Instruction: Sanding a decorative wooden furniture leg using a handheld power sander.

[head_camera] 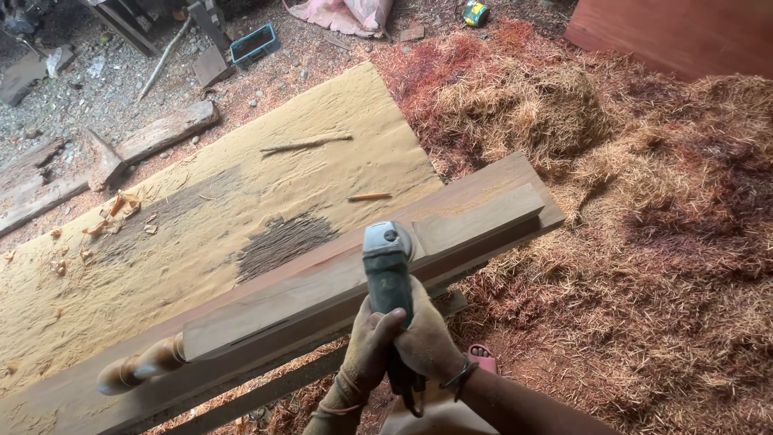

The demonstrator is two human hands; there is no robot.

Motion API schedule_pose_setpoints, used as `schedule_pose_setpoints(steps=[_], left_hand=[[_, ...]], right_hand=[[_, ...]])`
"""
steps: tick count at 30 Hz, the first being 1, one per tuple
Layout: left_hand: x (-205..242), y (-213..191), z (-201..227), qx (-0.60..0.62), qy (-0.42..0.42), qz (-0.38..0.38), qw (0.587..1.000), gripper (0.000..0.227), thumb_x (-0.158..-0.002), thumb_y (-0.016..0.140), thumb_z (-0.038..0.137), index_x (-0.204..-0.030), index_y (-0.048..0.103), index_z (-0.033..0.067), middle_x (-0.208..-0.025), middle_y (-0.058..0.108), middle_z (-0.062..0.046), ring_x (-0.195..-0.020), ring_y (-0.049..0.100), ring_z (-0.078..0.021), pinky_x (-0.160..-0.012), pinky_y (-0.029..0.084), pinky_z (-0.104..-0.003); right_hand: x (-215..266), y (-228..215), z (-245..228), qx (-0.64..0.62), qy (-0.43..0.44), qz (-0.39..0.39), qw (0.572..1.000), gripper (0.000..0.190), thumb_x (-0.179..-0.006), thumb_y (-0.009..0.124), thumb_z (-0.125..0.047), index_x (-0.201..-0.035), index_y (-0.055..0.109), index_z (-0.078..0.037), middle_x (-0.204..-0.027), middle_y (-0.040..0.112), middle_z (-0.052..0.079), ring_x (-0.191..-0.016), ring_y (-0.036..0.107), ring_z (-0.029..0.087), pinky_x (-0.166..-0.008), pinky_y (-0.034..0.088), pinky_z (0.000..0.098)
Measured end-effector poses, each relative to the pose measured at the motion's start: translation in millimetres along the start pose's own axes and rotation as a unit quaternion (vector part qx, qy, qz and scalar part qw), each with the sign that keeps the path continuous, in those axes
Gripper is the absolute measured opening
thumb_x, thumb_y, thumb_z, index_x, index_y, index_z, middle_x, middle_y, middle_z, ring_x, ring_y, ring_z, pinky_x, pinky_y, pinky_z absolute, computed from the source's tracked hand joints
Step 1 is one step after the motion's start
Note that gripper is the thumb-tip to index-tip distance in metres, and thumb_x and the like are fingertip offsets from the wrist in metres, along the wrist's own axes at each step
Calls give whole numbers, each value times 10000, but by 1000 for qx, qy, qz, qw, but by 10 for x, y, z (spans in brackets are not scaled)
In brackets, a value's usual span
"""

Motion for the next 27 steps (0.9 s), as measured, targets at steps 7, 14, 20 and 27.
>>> schedule_pose_setpoints(steps=[7, 14, 20, 27], left_hand=[[65, -94, 83, 5, 8, 34, 999, 884, -791, 793, 401, -1446, 389, -34, -1178, 636, -200, -1037, 698, -256, -880, 637, -384], [-20, 56, 4, 40, 28, -22, 999, 809, -876, 770, 292, -1490, 360, -40, -1010, 681, -197, -813, 697, -202, -693, 608, -296], [309, -275, 44, 35, 4, 34, 999, 787, -851, 760, 265, -1457, 359, -35, -985, 713, -127, -821, 742, -175, -715, 653, -308], [790, -977, -106, 52, 8, 94, 994, 838, -822, 771, 316, -1452, 331, -21, -1035, 688, -215, -876, 741, -254, -751, 667, -368]], right_hand=[[-3, 107, -16, -16, -19, -25, 999, 767, -844, 776, -199, -1464, 368, -2, -1142, 686, 144, -1003, 708, 228, -879, 602, 350], [10, -53, -25, 45, 21, 10, 999, 834, -822, 766, -255, -1486, 319, -19, -1138, 708, 140, -988, 744, 234, -863, 622, 352], [102, 358, 81, 27, 14, -29, 999, 843, -829, 750, -213, -1502, 282, -16, -1172, 673, 144, -1018, 722, 237, -893, 617, 365], [198, 1114, 65, -32, 4, -115, 993, 824, -833, 748, -130, -1500, 286, 15, -1194, 644, 152, -1047, 697, 237, -921, 613, 367]])
Point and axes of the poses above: each hand's wrist, its own x-axis away from the middle knuckle, its own y-axis out of the palm, z = x × y, the point moved 7 cm from there along -x, towards the middle knuckle
